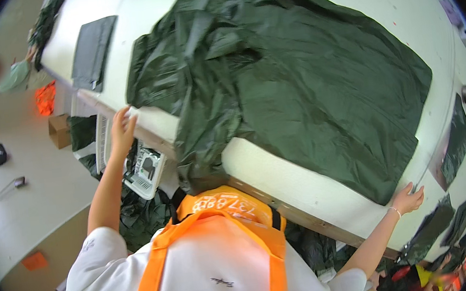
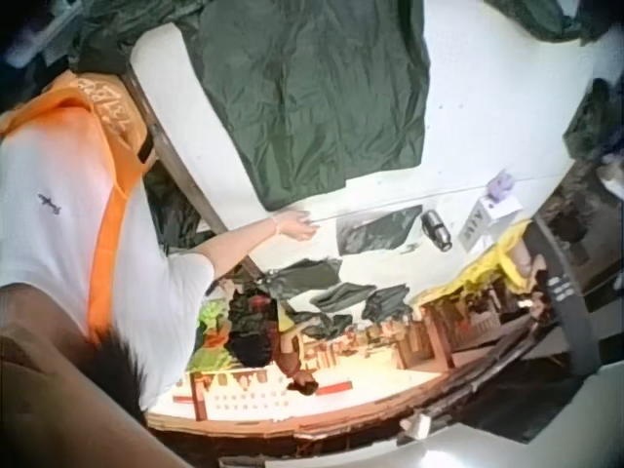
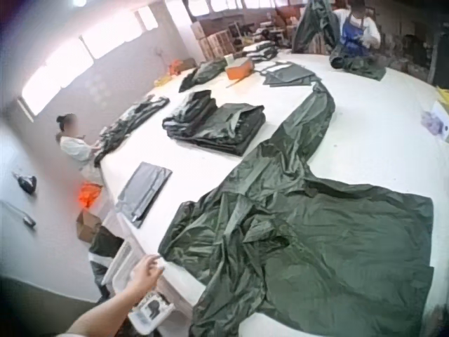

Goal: The person folds a dark green jacket on a white table, smoothing the fabric and aligning the edges. They use a small blade to cut threads, then fold the jacket into a compact rectangle and place it aside.

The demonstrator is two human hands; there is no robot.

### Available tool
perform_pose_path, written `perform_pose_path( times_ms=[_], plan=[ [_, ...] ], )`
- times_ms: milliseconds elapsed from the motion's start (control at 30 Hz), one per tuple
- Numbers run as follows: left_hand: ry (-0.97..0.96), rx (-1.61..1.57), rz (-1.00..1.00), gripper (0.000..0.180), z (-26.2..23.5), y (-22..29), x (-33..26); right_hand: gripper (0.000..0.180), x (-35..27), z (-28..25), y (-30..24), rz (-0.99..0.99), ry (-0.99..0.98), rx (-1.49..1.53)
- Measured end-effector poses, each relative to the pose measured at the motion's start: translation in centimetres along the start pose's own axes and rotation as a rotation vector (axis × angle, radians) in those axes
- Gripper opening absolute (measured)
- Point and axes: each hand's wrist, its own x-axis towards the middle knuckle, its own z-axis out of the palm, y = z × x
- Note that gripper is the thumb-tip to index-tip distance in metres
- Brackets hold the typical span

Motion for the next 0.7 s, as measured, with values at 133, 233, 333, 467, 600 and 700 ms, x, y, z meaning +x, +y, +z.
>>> perform_pose_path(
  times_ms=[133,233,333,467,600,700],
  plan=[
    [0.067,-0.118,0.064,0.046,3.8,0.3,4.2,0.018,-7.4,-12.3,-18.7,-0.179,-0.801,1.066],
    [0.036,-0.222,-0.153,0.044,5.2,1.0,5.7,0.062,-17.4,-19.3,-29.7,-0.638,-1.100,1.141],
    [0.118,-0.264,-0.052,0.039,5.6,-0.1,6.1,0.085,-22.7,-23.1,-36.1,-0.818,-1.088,1.126],
    [-0.056,-0.244,-0.092,0.028,6.2,-0.6,5.9,0.019,-25.7,-19.7,-37.0,-0.695,-1.196,1.141],
    [-0.046,-0.180,0.069,0.029,7.0,-3.6,6.0,0.016,-21.1,-17.3,-30.6,-0.267,-1.401,1.235],
    [-0.088,-0.009,0.123,0.021,5.3,-0.7,6.1,0.015,-16.5,-13.9,-22.5,-0.212,-1.131,1.124]
  ],
)
